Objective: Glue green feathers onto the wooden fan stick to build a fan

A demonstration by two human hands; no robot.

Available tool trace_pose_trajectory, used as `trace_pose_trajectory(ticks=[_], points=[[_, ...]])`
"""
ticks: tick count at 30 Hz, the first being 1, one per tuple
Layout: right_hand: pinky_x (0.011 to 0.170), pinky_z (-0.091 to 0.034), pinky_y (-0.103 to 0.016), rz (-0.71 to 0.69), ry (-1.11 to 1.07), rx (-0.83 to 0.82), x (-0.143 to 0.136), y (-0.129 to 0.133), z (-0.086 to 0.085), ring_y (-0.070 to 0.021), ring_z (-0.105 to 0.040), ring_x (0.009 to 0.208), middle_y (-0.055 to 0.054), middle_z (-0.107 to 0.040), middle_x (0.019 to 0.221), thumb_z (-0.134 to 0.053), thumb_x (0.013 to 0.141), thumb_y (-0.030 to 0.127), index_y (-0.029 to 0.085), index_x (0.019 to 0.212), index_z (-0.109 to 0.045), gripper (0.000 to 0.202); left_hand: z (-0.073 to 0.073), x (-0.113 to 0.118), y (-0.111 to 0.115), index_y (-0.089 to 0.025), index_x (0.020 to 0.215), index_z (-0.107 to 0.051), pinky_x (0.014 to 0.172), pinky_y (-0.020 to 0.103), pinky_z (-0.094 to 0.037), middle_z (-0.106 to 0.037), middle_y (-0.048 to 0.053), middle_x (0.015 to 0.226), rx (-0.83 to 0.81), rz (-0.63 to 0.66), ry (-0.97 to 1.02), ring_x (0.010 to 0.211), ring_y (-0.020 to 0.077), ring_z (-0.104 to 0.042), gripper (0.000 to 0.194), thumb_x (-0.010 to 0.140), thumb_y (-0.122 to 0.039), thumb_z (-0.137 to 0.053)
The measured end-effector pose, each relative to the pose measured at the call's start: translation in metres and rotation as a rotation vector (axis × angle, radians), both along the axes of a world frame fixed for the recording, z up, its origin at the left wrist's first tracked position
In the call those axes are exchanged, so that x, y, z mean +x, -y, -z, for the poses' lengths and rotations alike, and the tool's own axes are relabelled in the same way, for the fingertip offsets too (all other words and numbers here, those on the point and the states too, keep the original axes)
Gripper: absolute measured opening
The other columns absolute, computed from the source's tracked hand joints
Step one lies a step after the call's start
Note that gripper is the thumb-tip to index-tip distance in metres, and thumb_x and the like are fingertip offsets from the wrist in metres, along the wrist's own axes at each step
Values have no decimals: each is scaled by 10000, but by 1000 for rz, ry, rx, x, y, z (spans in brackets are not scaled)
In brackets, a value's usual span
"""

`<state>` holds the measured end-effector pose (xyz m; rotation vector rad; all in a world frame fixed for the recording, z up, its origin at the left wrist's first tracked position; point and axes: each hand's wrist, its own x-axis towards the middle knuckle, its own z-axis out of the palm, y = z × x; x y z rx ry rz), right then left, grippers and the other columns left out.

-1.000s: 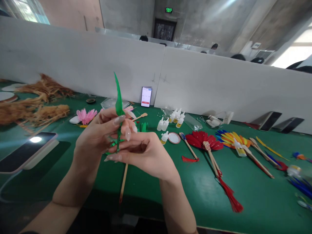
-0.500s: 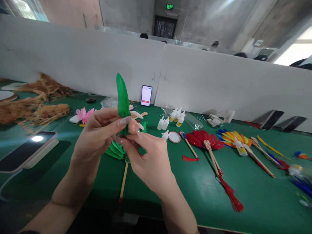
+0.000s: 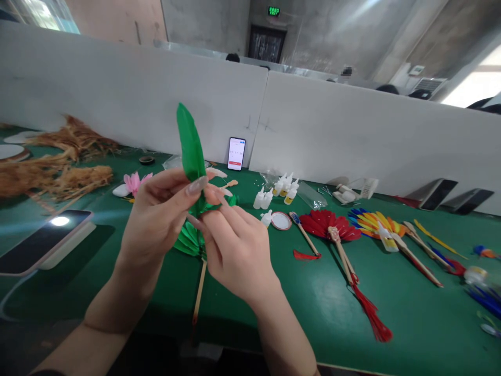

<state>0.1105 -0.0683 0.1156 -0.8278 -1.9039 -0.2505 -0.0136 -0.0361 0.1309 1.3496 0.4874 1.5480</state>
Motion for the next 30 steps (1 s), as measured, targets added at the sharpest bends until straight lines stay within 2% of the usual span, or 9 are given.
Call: trace_pose_trajectory(ticks=[5,8,12,15,19,21,25,30], points=[[624,-468,-257,-7,-71,9,-2,-3,4,-123,-547,634,7,-558,652,-452,904,106,210,745,-474,192,2,3,-1,-248,888,-751,763,269,-601,-758,-1,861,-6,-41,12,825,172,-719,124,778,-284,-706],[615,-469,-235,-25,-195,-74,-2,-2,5,-103,-547,617,29,-535,637,-458,920,129,215,758,-490,186,2,2,-2,-248,906,-745,770,283,-601,-757,-3,828,-23,-45,9,819,174,-718,140,785,-300,-698],[571,-469,-218,-75,-246,-217,1,1,2,-92,-550,603,28,-547,654,-457,926,157,206,783,-534,170,2,2,-2,-255,914,-741,741,277,-605,-756,-9,846,-40,-49,9,814,171,-718,145,783,-300,-699],[557,-476,-195,-97,-238,-281,0,4,-1,-82,-571,609,22,-605,702,-519,896,169,197,817,-569,97,2,2,-2,-244,916,-739,674,260,-609,-755,-1,838,-44,-65,-6,787,172,-719,153,789,-314,-692],[504,-455,-151,-28,-272,-277,-5,6,-2,-50,-567,535,43,-652,693,-627,826,160,186,802,-600,44,3,4,-1,-238,938,-730,511,216,-574,-755,10,847,-22,-126,-55,746,172,-719,174,807,-334,-669],[494,-448,-140,15,-312,-301,-6,6,-3,-45,-570,512,52,-655,660,-640,813,151,182,778,-610,55,4,6,1,-238,957,-726,515,220,-573,-754,14,871,18,-175,-82,764,174,-718,178,821,-328,-654],[475,-424,-127,87,-329,-330,-3,5,-4,-44,-570,486,63,-637,580,-654,787,129,174,691,-609,116,5,11,5,-239,1001,-720,686,276,-593,-753,18,896,146,-285,-215,813,173,-710,184,854,-275,-615],[485,-404,-158,218,-148,-276,7,3,-1,-59,-536,474,45,-637,591,-616,799,129,174,709,-630,102,12,18,4,-273,945,-736,771,322,-535,-754,0,919,439,-564,-454,799,163,-690,200,839,-161,-608]])
